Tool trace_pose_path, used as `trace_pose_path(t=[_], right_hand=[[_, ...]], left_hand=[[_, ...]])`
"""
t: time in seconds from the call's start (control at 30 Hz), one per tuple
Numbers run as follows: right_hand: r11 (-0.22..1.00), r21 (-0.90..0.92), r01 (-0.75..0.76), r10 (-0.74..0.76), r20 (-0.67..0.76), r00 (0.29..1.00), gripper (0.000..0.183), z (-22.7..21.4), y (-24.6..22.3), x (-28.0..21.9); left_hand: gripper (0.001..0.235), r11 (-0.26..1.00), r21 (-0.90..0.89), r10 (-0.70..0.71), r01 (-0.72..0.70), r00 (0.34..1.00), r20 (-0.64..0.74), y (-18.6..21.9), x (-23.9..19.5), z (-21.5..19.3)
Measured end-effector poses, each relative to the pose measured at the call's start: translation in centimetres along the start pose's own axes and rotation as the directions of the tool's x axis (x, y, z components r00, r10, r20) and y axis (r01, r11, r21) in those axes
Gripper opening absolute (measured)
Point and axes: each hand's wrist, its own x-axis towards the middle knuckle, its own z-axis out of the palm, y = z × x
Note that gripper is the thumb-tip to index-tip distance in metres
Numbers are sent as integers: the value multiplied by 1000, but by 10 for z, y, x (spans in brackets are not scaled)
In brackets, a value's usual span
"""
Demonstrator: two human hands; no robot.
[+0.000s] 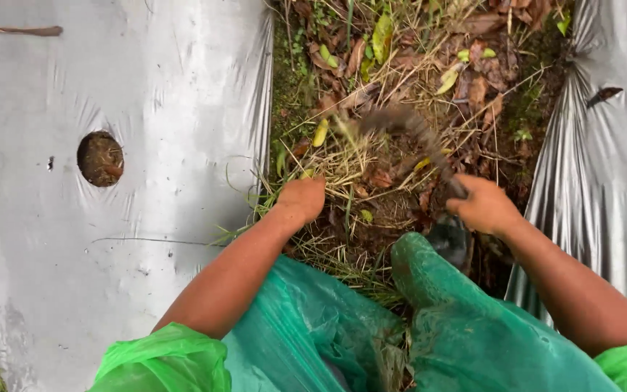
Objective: Using a sickle to cut and clear weeds and grass from a garden bed lined with plastic mulch.
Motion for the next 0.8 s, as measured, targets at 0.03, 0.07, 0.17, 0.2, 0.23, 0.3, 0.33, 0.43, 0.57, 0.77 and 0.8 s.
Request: trace_pose_path(t=[0.03,0.07,0.17,0.2,0.23,0.3,0.33,0.43,0.57,0.77,0.8], right_hand=[[994,100,36,-23,-128,991,9,-3,-2,7],[979,193,69,-19,-250,968,8,-4,0,8],[852,440,284,-130,-348,928,12,22,-19,4],[856,431,284,-139,-336,932,12,25,-9,7],[983,115,140,-135,-56,989,23,27,2,11],[967,-243,75,-27,196,980,37,19,-6,14],[963,-260,67,-20,180,984,33,10,-21,8],[992,-110,63,-55,72,996,16,-9,-24,9],[948,276,157,-101,-206,973,12,-15,-30,20],[989,-128,75,-67,69,995,28,4,-35,9],[989,-128,75,-66,74,995,28,1,-33,12]], left_hand=[[37,1000,-24,-4,4,1000,-1,1,-7,-6],[39,998,-56,-2,3,1000,9,7,-16,-7],[37,1000,-13,20,-20,1000,-1,5,-14,0],[37,1000,-28,10,-10,1000,-2,5,-16,5],[35,1000,-9,8,-8,1000,-26,6,-17,10],[34,1000,21,3,-2,999,-54,3,-19,5],[34,999,-2,39,-39,997,-71,4,-27,3],[36,995,-68,69,-77,991,-118,6,-45,-9],[40,987,-159,-45,19,986,-161,25,-68,-46],[63,925,-77,-379,371,912,-154,25,-36,-9],[63,924,-78,-382,374,912,-150,24,-32,-4]])
